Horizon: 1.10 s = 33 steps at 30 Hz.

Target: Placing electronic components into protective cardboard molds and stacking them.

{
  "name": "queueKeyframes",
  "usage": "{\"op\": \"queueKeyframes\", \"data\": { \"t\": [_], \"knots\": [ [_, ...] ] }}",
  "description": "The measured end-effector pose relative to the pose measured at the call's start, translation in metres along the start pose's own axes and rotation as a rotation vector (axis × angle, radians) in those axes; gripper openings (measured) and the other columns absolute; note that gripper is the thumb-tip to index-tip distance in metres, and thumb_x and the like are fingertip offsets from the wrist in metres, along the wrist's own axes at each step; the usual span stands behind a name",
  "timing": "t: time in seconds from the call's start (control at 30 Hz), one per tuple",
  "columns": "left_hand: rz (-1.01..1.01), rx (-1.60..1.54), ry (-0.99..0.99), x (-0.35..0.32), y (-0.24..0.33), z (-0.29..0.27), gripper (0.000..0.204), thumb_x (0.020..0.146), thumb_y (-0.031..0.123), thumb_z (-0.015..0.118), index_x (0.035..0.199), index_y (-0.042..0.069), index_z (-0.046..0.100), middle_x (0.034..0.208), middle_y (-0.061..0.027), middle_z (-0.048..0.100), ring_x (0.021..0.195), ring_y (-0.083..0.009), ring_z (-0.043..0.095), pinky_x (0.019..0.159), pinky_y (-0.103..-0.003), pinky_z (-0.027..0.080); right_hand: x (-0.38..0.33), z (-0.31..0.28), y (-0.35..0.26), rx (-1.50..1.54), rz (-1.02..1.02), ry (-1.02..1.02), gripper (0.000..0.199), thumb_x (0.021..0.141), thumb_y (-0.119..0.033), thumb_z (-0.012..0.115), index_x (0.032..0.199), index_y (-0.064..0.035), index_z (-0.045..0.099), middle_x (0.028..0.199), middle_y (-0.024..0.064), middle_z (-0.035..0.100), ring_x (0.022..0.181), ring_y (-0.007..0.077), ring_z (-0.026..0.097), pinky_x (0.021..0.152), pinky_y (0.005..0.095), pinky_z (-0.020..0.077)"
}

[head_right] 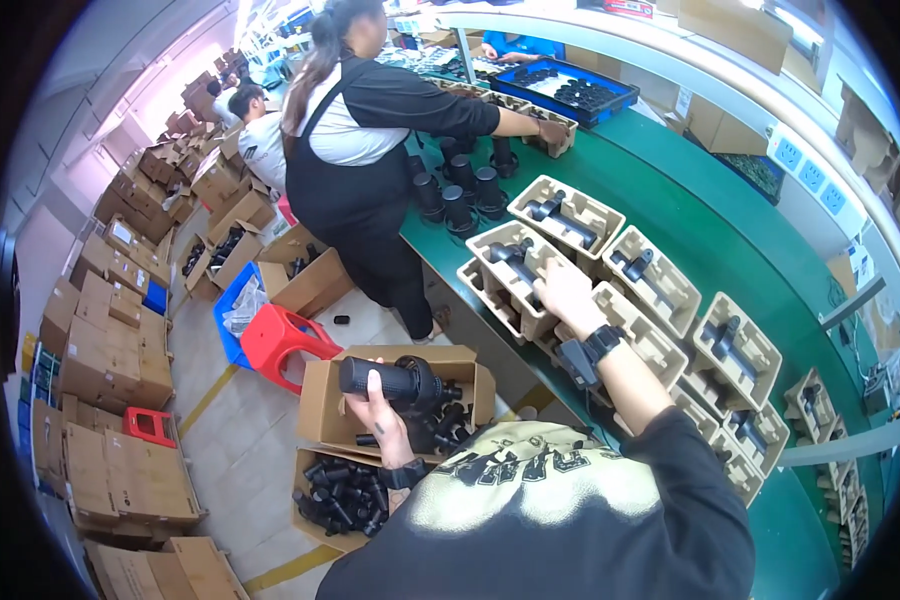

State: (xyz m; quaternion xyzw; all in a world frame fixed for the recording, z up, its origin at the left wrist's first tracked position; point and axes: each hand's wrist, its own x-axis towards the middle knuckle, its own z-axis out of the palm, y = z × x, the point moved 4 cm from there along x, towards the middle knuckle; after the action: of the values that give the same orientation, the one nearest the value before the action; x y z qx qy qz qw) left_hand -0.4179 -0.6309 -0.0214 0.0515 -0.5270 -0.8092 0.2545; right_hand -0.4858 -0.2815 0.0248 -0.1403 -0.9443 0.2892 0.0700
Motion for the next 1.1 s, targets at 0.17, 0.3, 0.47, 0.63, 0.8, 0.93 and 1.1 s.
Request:
{"op": "queueKeyframes", "data": {
  "t": [0.17,0.3,0.47,0.63,0.8,0.93,1.1],
  "knots": [
    [-0.245,-0.422,0.062,-0.023,0.024,-0.003,0.044,0.09,0.028,0.059,0.124,0.004,0.045,0.115,-0.0118,0.057,0.103,-0.0259,0.058,0.096,-0.038,0.044,-0.02,-0.017,-0.034,0.188,-0.303,0.091,0.044,0.083,-0.028,0.061,0.119,-0.0029,0.055,0.11,0.0155,0.062,0.098,0.0294,0.061,0.08,0.0383,0.0499],
    [-0.662,-0.992,-0.034,-0.032,0.023,0.028,0.052,0.089,0.045,0.055,0.12,0.004,0.048,0.117,-0.0125,0.057,0.101,-0.0248,0.058,0.093,-0.041,0.046,-0.114,-0.004,-0.106,0.959,-0.586,-0.707,0.072,0.073,-0.024,0.075,0.135,-0.0076,0.042,0.127,0.0117,0.05,0.125,0.0212,0.042,0.105,0.0382,0.035],
    [-0.975,-0.927,-0.529,-0.11,0.009,0.076,0.055,0.092,0.052,0.047,0.125,0.008,0.05,0.112,-0.0122,0.061,0.099,-0.0252,0.061,0.087,-0.04,0.051,-0.179,-0.007,-0.086,0.805,-0.722,-0.583,0.081,0.062,-0.021,0.082,0.132,-0.0072,0.043,0.133,0.0134,0.045,0.131,0.0237,0.035,0.109,0.0409,0.0281],
    [-1.47,-0.539,-0.455,-0.178,0.02,0.059,0.059,0.092,0.054,0.044,0.13,0.009,0.045,0.113,-0.0129,0.059,0.102,-0.0255,0.059,0.086,-0.042,0.051,-0.206,-0.015,-0.025,0.714,-0.575,-0.534,0.078,0.059,-0.021,0.082,0.127,-0.0049,0.046,0.123,0.0129,0.052,0.119,0.0257,0.047,0.102,0.0374,0.037],
    [-0.991,0.082,-0.7,-0.194,0.032,0.042,0.056,0.095,0.052,0.04,0.13,0.008,0.046,0.11,-0.0128,0.06,0.101,-0.0236,0.06,0.083,-0.04,0.054,-0.245,-0.028,0.011,0.629,-0.303,-0.547,0.078,0.06,-0.016,0.081,0.128,-0.003,0.045,0.121,0.0096,0.056,0.114,0.0215,0.053,0.102,0.034,0.038],
    [-0.579,0.424,-0.984,-0.191,-0.013,0.026,0.049,0.097,0.046,0.038,0.128,0.009,0.048,0.11,-0.0119,0.062,0.099,-0.0225,0.062,0.078,-0.038,0.056,-0.258,-0.014,0.015,0.497,-0.351,-0.68,0.08,0.059,-0.018,0.082,0.128,-0.0037,0.045,0.122,0.0102,0.056,0.115,0.021,0.052,0.101,0.0332,0.0378],
    [-1.199,-0.072,-0.768,-0.177,-0.031,0.021,0.042,0.099,0.039,0.037,0.122,0.008,0.052,0.107,-0.01,0.063,0.089,-0.0199,0.066,0.074,-0.034,0.057,-0.261,-0.031,0.0,0.901,-0.15,-0.589,0.074,0.058,-0.02,0.082,0.123,-0.0063,0.05,0.115,0.0105,0.057,0.111,0.0231,0.054,0.097,0.0322,0.04]
  ]
}}
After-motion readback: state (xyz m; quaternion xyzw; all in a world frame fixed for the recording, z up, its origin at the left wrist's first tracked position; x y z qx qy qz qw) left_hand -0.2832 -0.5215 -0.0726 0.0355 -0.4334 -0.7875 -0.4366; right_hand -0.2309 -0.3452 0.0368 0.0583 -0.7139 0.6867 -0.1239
